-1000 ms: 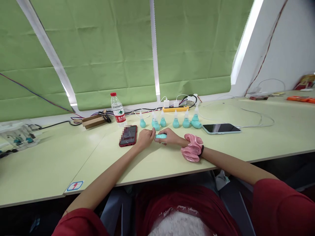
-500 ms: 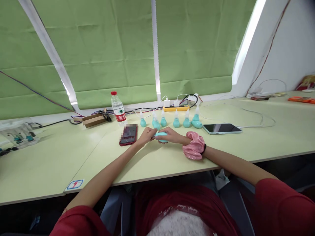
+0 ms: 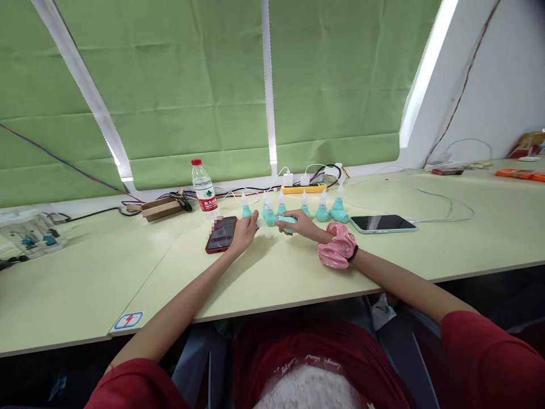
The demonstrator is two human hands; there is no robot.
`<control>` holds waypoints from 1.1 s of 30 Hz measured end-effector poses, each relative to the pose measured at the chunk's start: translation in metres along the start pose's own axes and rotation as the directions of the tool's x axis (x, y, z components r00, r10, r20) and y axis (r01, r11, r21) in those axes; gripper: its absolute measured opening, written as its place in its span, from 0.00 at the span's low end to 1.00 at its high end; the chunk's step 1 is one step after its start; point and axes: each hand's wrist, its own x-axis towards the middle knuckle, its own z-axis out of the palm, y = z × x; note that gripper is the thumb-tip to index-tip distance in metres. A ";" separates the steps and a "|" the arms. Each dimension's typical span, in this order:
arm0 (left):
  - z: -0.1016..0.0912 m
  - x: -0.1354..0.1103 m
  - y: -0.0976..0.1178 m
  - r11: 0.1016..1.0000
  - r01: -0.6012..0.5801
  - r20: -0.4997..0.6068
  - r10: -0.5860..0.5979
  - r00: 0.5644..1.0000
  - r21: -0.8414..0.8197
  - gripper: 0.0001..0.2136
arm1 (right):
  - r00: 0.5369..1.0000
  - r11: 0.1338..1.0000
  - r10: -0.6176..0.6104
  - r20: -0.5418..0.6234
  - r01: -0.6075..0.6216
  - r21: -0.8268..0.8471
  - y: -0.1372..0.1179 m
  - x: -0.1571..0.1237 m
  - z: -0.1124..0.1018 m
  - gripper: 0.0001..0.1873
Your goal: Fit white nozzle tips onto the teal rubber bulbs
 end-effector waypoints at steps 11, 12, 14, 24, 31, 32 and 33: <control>0.022 -0.004 -0.031 0.762 -0.388 0.250 0.299 0.921 0.518 0.14 | 0.914 0.948 0.005 -0.405 -0.133 -0.289 0.043 0.014 -0.010 0.17; 0.022 -0.005 -0.029 0.779 -0.363 0.260 0.263 0.929 0.511 0.15 | 0.915 0.945 -0.002 -0.404 -0.130 -0.299 0.044 0.014 -0.010 0.17; 0.022 -0.006 -0.026 0.802 -0.319 0.284 0.195 0.939 0.506 0.16 | 0.922 0.942 -0.016 -0.387 -0.115 -0.314 0.047 0.014 -0.010 0.17; 0.020 -0.008 -0.018 0.864 -0.313 0.347 0.175 0.921 0.395 0.17 | 0.977 0.954 -0.011 -0.214 -0.053 -0.293 0.058 0.011 -0.003 0.18; 0.021 -0.007 -0.022 0.877 -0.290 0.353 0.151 0.923 0.384 0.13 | 0.866 0.836 -0.213 -0.452 -0.078 -0.543 0.051 0.015 -0.018 0.20; 0.022 -0.007 -0.023 0.876 -0.293 0.352 0.154 0.923 0.383 0.12 | 0.834 0.805 -0.256 -0.488 -0.095 -0.585 0.048 0.015 -0.023 0.21; 0.022 -0.006 -0.024 0.874 -0.298 0.354 0.159 0.922 0.384 0.11 | 0.805 0.777 -0.288 -0.518 -0.120 -0.618 0.045 0.015 -0.027 0.22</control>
